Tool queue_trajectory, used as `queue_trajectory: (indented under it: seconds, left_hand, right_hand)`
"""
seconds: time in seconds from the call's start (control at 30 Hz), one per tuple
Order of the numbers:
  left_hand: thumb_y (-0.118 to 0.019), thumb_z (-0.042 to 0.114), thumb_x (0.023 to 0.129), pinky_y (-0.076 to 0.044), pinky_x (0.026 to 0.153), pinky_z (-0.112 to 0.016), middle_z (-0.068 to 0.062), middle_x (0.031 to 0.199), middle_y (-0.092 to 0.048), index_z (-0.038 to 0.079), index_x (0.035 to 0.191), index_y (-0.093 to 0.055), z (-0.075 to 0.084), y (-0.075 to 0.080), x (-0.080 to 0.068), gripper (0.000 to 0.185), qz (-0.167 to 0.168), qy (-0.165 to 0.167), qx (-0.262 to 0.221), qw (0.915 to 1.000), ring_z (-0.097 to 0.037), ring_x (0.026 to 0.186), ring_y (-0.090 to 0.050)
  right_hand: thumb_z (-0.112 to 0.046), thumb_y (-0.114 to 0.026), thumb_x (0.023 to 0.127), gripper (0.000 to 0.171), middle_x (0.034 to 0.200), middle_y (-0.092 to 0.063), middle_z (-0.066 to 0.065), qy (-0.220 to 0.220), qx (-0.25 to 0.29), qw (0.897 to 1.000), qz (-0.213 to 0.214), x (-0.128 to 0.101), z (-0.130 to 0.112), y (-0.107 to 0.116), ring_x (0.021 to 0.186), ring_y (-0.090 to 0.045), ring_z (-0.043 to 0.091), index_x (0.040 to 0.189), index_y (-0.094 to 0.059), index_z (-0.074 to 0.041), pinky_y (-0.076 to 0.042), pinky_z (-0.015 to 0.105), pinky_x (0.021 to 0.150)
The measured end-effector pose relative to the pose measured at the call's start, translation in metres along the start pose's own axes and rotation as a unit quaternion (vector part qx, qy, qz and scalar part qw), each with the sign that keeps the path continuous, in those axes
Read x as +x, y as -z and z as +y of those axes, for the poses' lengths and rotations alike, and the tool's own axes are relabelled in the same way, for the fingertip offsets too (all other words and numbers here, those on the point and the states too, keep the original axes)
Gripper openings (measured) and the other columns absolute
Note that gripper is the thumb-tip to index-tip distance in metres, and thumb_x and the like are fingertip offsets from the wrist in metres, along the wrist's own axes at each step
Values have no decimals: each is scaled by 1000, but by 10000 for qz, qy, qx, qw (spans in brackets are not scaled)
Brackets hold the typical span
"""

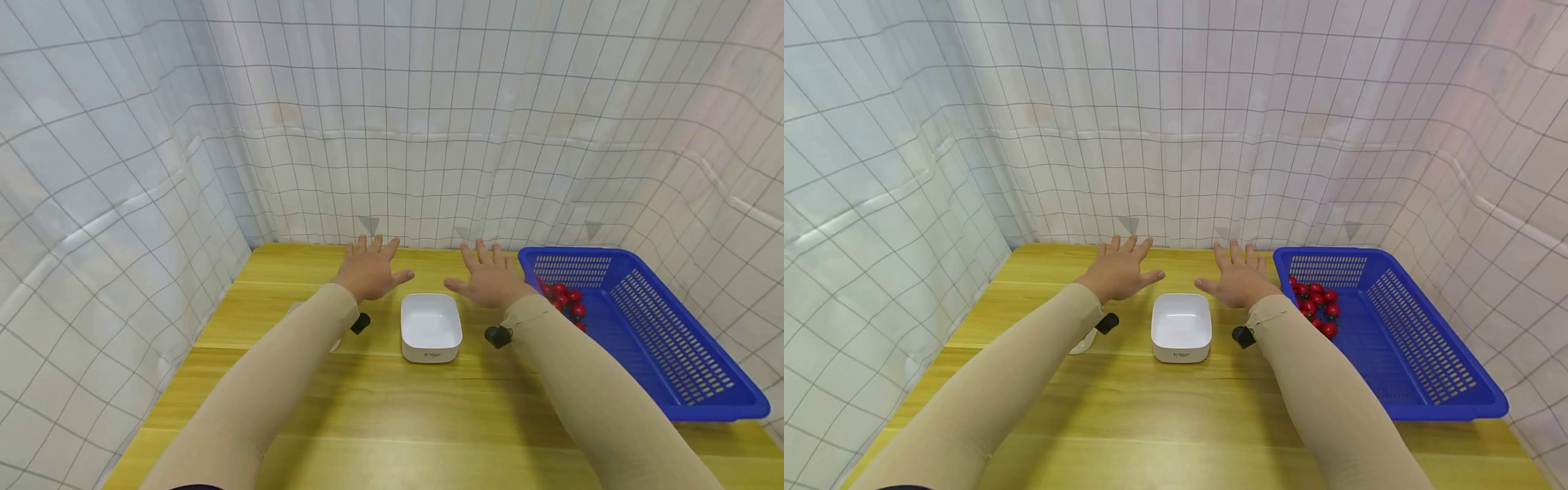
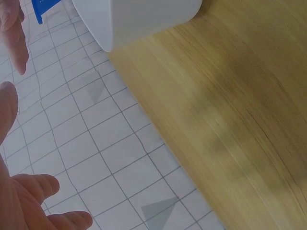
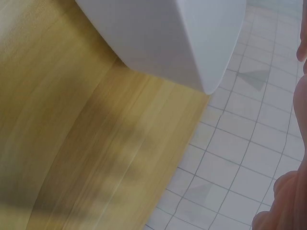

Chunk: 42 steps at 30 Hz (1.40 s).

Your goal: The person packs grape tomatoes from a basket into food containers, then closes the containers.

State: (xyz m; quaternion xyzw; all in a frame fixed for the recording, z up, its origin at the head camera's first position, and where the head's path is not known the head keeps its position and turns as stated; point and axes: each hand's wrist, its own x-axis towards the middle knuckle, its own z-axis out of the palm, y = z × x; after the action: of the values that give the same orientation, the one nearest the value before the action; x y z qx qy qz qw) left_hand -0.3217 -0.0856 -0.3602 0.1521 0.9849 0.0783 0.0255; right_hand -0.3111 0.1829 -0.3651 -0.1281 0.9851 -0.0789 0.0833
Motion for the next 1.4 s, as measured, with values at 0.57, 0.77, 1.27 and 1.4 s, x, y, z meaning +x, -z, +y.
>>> queue_trajectory:
  seconds: [0.57,0.77,1.27,1.4]
  left_hand:
    - [-39,78,100,-5,130,-68,-18,176,-18,24,171,-17,-3,1,-1,91,-30,-77,-1,10000,-50,162,-7]
    - [-39,77,101,-9,129,-69,-19,175,-22,23,170,-21,-3,-1,-8,90,106,-295,41,9995,-51,161,-11]
    - [-44,73,102,-9,129,-68,-15,175,-23,19,170,-19,0,-9,-32,91,63,-894,-241,9957,-50,161,-12]
    - [-45,72,102,-8,130,-68,-15,175,-22,18,170,-20,0,-15,-40,90,-16,-958,-401,9946,-50,162,-10]
  right_hand:
    - [-74,-37,103,99,176,11,23,41,52,9999,123,3,-5,6,159,13,54,171,4,-15,0,74,126]
    - [-67,-40,106,95,175,11,25,112,212,9991,360,2,-3,25,159,11,56,170,4,-12,-2,73,126]
    - [-46,-35,114,80,171,12,34,-1,709,9953,660,-24,61,74,154,14,61,168,7,-4,2,74,125]
    - [-45,-34,115,79,170,12,35,-134,963,9928,705,-30,88,77,154,14,62,168,8,-4,3,73,125]
